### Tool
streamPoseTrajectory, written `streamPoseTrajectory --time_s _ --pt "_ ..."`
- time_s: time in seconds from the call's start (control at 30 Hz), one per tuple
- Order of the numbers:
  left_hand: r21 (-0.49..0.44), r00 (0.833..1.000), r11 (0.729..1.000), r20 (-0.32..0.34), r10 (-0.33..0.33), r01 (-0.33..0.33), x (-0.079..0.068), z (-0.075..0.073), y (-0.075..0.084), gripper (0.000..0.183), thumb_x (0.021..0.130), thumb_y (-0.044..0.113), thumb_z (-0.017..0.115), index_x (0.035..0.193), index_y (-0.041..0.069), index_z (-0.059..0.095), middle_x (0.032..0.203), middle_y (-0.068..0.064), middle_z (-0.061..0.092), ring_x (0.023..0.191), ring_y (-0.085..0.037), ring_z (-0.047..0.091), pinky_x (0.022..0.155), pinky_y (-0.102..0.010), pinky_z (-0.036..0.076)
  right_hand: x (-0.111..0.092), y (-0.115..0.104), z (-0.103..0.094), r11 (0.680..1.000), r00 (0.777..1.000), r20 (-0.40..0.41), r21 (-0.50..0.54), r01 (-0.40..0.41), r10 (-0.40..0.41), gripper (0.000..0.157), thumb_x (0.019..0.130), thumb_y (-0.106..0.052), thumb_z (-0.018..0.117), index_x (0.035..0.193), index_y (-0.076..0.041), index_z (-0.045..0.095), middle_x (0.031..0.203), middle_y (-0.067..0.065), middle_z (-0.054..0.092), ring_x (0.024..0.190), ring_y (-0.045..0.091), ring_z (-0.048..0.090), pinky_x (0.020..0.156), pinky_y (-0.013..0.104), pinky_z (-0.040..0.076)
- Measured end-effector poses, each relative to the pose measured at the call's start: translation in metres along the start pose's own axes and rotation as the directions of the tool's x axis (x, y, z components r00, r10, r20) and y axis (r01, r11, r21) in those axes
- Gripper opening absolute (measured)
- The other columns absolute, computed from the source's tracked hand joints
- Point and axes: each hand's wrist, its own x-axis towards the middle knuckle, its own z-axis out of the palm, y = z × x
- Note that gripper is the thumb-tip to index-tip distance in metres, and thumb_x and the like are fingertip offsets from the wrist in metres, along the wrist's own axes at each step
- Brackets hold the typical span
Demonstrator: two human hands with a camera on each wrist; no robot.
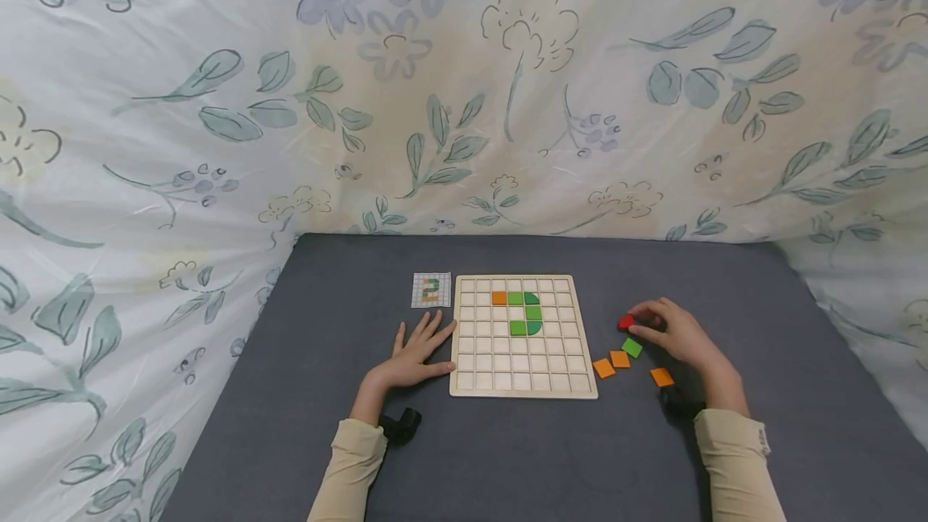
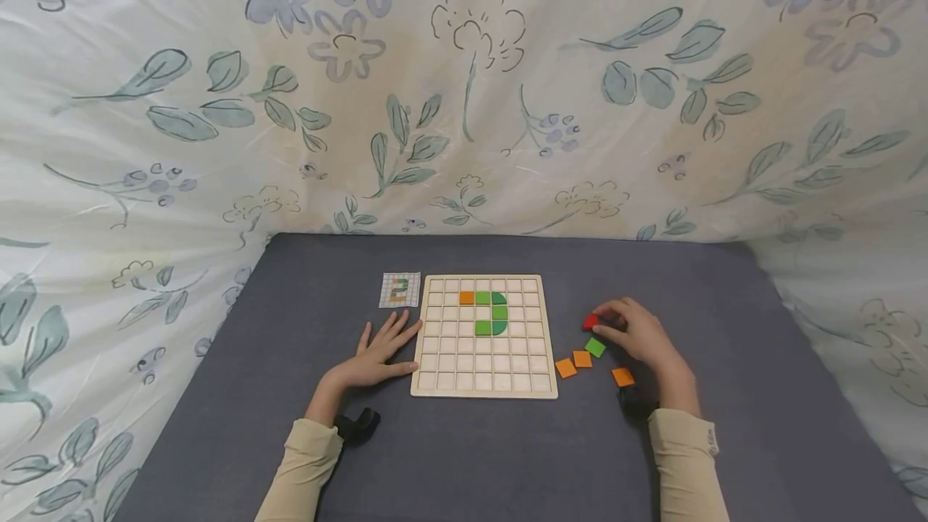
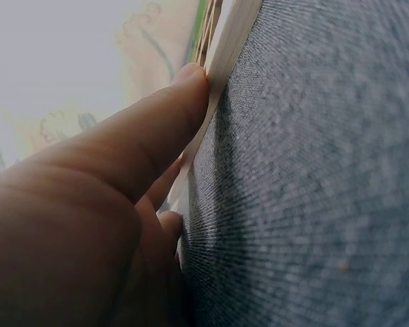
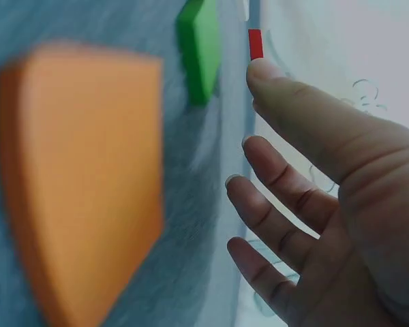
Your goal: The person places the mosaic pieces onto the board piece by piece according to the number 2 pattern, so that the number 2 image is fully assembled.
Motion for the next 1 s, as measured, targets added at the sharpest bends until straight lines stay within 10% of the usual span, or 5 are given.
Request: streamPoseTrajectory --time_s 1.0 --pt "0.001 1.0 1.0 0.004 0.011 -0.011 0.0 -0.001 0.0 0.073 0.092 0.043 0.054 0.15 0.02 0.018 0.156 -0.011 0.002 0.143 -0.033 -0.006 0.105 -0.063 -0.013 0.027 -0.048 0.02 1.0 1.0 0.021 0.023 0.018 -0.018 0.033 0.083 -0.032 0.07 0.108 -0.011 0.064 0.097 0.007 0.056 0.082 0.021 0.051 0.068 0.037 0.044"
